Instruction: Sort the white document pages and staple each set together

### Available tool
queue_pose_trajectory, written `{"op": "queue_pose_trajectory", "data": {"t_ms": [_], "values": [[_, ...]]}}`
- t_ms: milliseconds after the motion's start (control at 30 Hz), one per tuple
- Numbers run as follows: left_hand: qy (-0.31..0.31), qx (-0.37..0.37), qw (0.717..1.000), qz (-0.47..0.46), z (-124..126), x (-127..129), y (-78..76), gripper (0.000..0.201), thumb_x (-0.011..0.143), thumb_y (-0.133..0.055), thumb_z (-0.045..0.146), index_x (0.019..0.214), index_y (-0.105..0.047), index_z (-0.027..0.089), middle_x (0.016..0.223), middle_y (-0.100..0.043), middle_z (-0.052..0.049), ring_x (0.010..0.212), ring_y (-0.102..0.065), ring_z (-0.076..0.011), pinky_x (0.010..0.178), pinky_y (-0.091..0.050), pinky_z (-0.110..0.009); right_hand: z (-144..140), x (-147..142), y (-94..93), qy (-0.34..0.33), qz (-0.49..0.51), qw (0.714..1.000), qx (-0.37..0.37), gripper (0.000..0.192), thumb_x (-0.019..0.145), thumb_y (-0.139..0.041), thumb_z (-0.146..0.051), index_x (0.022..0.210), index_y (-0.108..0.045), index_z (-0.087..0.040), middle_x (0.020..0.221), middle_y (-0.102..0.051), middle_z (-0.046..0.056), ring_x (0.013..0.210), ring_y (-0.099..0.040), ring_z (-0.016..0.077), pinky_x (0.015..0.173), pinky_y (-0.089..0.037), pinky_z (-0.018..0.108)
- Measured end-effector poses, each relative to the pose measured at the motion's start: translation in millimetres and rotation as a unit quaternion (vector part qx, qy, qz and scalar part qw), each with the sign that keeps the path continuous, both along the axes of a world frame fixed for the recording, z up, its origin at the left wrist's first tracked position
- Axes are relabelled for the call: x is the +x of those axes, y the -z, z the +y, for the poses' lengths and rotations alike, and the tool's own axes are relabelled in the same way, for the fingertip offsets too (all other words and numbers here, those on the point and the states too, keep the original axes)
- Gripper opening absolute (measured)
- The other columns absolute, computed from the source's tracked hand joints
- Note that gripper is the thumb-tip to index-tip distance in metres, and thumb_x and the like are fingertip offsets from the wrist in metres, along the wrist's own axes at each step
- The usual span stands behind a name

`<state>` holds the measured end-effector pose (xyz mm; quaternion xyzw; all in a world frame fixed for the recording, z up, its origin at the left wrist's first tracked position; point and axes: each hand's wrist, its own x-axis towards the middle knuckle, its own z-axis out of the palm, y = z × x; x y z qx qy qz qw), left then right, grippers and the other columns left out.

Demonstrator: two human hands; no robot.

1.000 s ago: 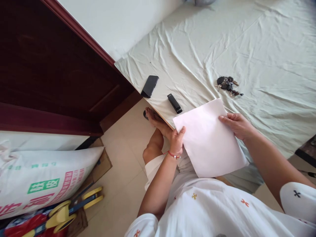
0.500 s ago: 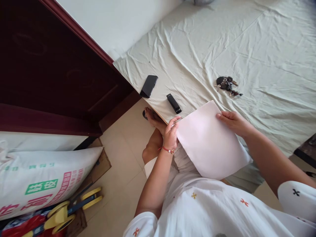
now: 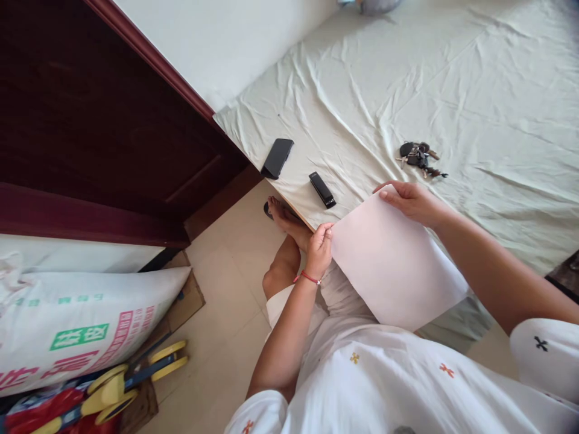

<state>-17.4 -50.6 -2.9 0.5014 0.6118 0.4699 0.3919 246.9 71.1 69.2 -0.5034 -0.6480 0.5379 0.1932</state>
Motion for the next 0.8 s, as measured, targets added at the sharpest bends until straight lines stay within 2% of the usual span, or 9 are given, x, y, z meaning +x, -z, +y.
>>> {"op": "queue_pose_trajectory", "data": {"t_ms": [100, 167, 233, 367, 567, 667, 733, 800], "values": [[0.015, 0.01, 0.999, 0.035, -2.6, -1.1, -5.9, 0.04, 0.105, -0.054, 0.055, 0.111, -0.072, 0.02, 0.111, -0.079, -0.01, 0.109, -0.072, -0.0245, 0.102, -0.054, -0.037, 6.2, -4.1, -4.2, -0.049, -0.079, 0.984, 0.149, 0.055, 0.1, -0.056, -0.057, 0.143, -0.067, -0.023, 0.074, -0.069, 0.001, 0.058, -0.055, 0.015, 0.061, -0.044, 0.03], [0.022, 0.014, 0.998, 0.058, -3.6, -2.4, -10.2, 0.041, 0.106, -0.052, 0.055, 0.112, -0.072, 0.02, 0.111, -0.079, -0.01, 0.109, -0.072, -0.0244, 0.101, -0.054, -0.037, 11.8, -4.4, -7.2, -0.116, -0.105, 0.964, 0.213, 0.051, 0.101, -0.052, -0.054, 0.134, -0.073, -0.022, 0.089, -0.076, 0.006, 0.068, -0.062, 0.0172, 0.07, -0.048, 0.032], [0.028, 0.014, 0.997, 0.074, -4.0, -3.4, -13.5, 0.041, 0.106, -0.051, 0.054, 0.113, -0.072, 0.02, 0.112, -0.08, -0.01, 0.109, -0.073, -0.0247, 0.101, -0.055, -0.036, 17.8, -3.1, -11.2, -0.176, -0.135, 0.947, 0.23, 0.047, 0.101, -0.048, -0.054, 0.117, -0.079, -0.022, 0.101, -0.079, 0.009, 0.08, -0.069, 0.0207, 0.077, -0.048, 0.033], [0.034, 0.016, 0.996, 0.082, -4.0, -2.0, -17.3, 0.042, 0.107, -0.049, 0.055, 0.114, -0.071, 0.02, 0.112, -0.08, -0.01, 0.108, -0.073, -0.0243, 0.099, -0.055, -0.035, 27.8, 1.0, -19.2, -0.22, -0.186, 0.939, 0.189, 0.043, 0.1, -0.047, -0.053, 0.102, -0.077, -0.022, 0.089, -0.077, 0.006, 0.076, -0.066, 0.0204, 0.074, -0.046, 0.032], [0.054, 0.001, 0.996, 0.077, -3.8, -0.5, -18.7, 0.043, 0.105, -0.051, 0.058, 0.11, -0.071, 0.02, 0.105, -0.078, -0.008, 0.101, -0.07, -0.0219, 0.093, -0.054, -0.032, 32.9, 6.9, -17.0, -0.172, -0.173, 0.962, 0.122, 0.042, 0.094, -0.057, -0.06, 0.092, -0.076, -0.022, 0.077, -0.071, 0.003, 0.071, -0.062, 0.0185, 0.07, -0.045, 0.032], [0.055, -0.043, 0.996, 0.049, -5.5, -4.2, -16.1, 0.042, 0.099, -0.06, 0.059, 0.104, -0.072, 0.02, 0.083, -0.071, -0.003, 0.077, -0.063, -0.0171, 0.073, -0.051, -0.028, 32.3, 11.9, -9.7, -0.108, -0.133, 0.983, 0.065, 0.043, 0.085, -0.07, -0.065, 0.091, -0.077, -0.023, 0.077, -0.071, 0.002, 0.073, -0.063, 0.0186, 0.068, -0.046, 0.031], [0.048, -0.083, 0.995, -0.015, -7.3, -7.3, -14.8, 0.043, 0.095, -0.066, 0.062, 0.101, -0.072, 0.019, 0.067, -0.057, 0.003, 0.059, -0.05, -0.0126, 0.057, -0.042, -0.025, 31.3, 15.7, -3.5, -0.068, -0.078, 0.995, 0.016, 0.046, 0.077, -0.079, -0.068, 0.089, -0.077, -0.023, 0.078, -0.072, 0.003, 0.073, -0.064, 0.019, 0.067, -0.048, 0.031], [0.05, -0.107, 0.99, -0.082, -9.3, -10.2, -15.3, 0.044, 0.091, -0.07, 0.063, 0.098, -0.072, 0.019, 0.062, -0.049, 0.005, 0.051, -0.04, -0.0096, 0.049, -0.033, -0.023, 30.0, 18.8, 2.9, -0.05, -0.019, 0.998, -0.034, 0.048, 0.073, -0.084, -0.069, 0.085, -0.077, -0.023, 0.079, -0.073, 0.003, 0.071, -0.065, 0.0189, 0.067, -0.051, 0.032]]}}
